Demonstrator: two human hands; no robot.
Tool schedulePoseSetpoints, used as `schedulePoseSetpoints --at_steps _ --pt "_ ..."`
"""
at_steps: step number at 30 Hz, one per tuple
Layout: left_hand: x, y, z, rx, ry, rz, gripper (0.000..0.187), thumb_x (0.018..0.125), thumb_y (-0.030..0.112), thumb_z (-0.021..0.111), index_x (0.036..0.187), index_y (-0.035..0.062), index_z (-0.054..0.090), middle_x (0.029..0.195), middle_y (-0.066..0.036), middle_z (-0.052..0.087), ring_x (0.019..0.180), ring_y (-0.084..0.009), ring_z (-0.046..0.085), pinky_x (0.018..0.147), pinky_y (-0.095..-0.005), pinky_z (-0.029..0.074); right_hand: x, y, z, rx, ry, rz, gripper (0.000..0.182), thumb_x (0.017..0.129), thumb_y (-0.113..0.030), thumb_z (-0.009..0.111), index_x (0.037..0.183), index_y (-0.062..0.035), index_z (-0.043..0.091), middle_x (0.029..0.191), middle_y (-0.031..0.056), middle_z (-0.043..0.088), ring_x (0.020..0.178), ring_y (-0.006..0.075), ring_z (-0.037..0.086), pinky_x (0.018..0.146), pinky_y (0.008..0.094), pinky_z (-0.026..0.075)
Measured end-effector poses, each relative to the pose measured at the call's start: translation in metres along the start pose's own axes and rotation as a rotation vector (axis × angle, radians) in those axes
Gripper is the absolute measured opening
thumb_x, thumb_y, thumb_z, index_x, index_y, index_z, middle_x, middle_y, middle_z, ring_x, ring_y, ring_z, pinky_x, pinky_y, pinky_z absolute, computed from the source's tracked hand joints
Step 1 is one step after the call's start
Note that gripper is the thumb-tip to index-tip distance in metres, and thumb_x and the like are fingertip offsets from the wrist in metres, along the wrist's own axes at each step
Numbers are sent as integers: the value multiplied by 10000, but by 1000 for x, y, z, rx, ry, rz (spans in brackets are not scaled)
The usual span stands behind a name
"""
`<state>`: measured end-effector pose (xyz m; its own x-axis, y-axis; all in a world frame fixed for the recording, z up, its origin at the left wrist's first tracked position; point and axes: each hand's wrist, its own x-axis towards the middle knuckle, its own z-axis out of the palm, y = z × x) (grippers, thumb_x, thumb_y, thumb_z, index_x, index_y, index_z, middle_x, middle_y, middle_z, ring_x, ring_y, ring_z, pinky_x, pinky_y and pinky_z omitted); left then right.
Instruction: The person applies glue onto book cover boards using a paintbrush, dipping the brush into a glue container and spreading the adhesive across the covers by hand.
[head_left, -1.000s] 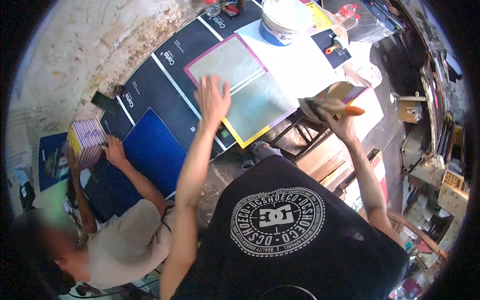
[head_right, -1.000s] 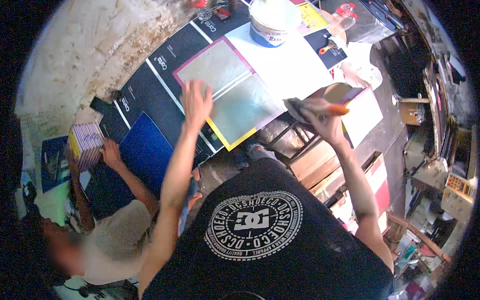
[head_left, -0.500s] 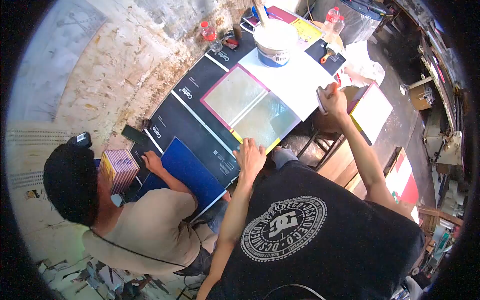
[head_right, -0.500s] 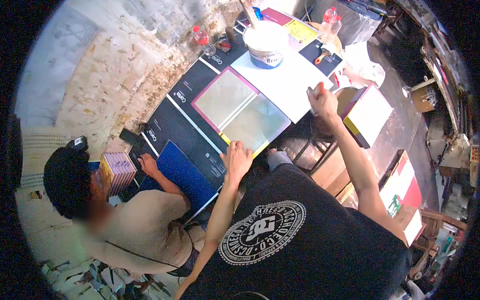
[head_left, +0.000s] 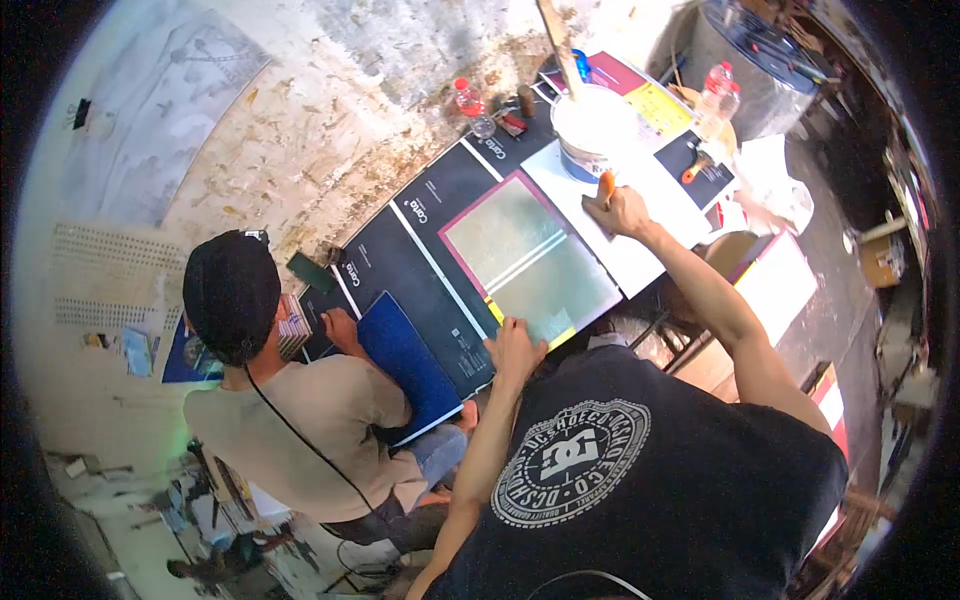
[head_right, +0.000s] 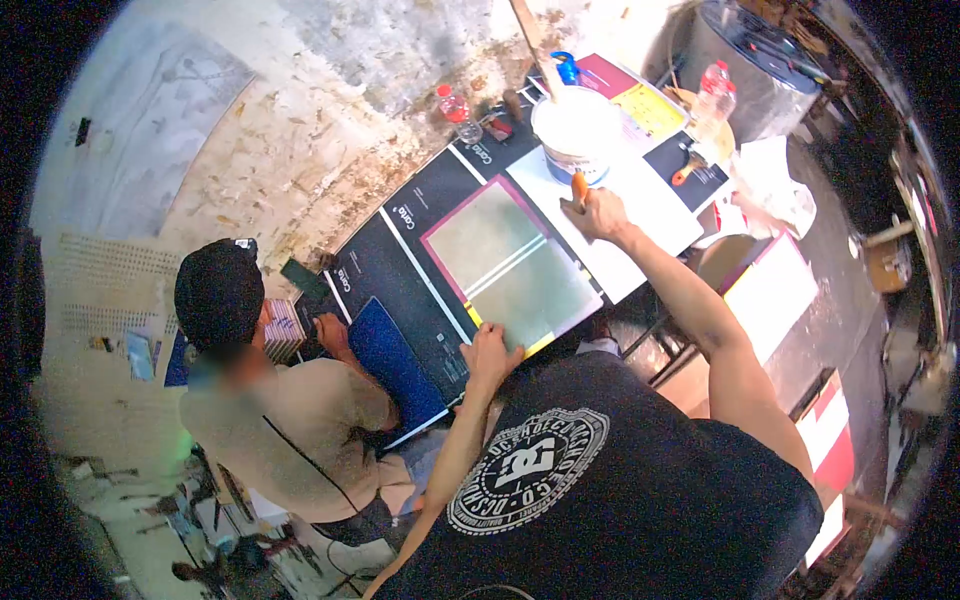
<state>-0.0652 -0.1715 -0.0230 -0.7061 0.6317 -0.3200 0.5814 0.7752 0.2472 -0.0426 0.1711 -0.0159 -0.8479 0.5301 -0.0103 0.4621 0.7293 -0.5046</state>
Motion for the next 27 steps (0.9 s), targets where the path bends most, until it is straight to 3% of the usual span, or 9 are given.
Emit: schedulePoseSetpoints --at_steps 3,7,10,14,16,17,22,24,27 --pt "-1 15 -10 -19 -34 -92 494 731 327 727 1131 60 615 1191 -128 568 1158 -310 540 873 -569 419 24 -22 -28 214 214 -36 425 834 -444 663 790 -22 642 598 160 636 565 329 659 571 429 548" --pt "18 45 -22 -137 170 -96 428 772 301 685 1083 18 606 1130 -162 566 1046 -346 560 891 -582 397 48 -65 1 384 98 -282 416 810 -422 700 947 -36 625 708 181 657 656 330 673 612 422 537" --pt "44 86 -20 -120 71 -85 420 794 337 652 1060 15 605 1127 -170 577 1059 -351 558 915 -582 386 57 -90 37 428 -24 -439 413 808 -437 702 951 -58 624 690 178 644 659 350 667 626 437 531" --pt "54 114 5 -72 39 -280 382 849 299 560 1069 -9 614 1124 -178 593 1061 -345 571 921 -582 378 97 -83 66 106 -372 -771 434 825 -498 649 978 -94 618 712 188 653 669 377 657 608 463 523" --pt "52 118 3 -117 27 -320 373 861 287 533 1086 1 613 1129 -179 593 1070 -359 573 934 -612 365 157 -64 82 8 -341 -757 434 794 -548 643 774 -115 653 679 160 646 633 357 645 583 467 515" --pt "51 121 2 -142 28 -338 370 866 281 519 1095 6 613 1131 -179 593 1074 -365 574 941 -626 359 181 -65 63 37 -335 -761 406 796 -494 645 708 -98 653 683 161 649 637 351 649 584 465 515" --pt "48 127 3 -167 83 -394 392 849 265 522 1096 -23 622 1123 -182 592 1063 -345 573 920 -576 362 233 -105 16 -100 -25 -823 301 816 -399 638 800 -100 663 714 179 656 699 369 665 647 472 537" --pt "48 131 4 -189 124 -411 401 842 259 525 1094 -37 623 1119 -184 590 1057 -336 572 910 -553 365 221 -132 20 9 -323 -834 324 821 -408 637 780 -86 645 706 180 654 685 380 654 630 480 525" --pt "49 130 12 -199 152 -431 417 845 281 531 1117 -22 619 1153 -185 576 1081 -339 562 918 -563 364 201 -157 85 133 -645 -1203 404 831 -468 645 752 -75 596 672 175 632 637 372 631 600 472 498"
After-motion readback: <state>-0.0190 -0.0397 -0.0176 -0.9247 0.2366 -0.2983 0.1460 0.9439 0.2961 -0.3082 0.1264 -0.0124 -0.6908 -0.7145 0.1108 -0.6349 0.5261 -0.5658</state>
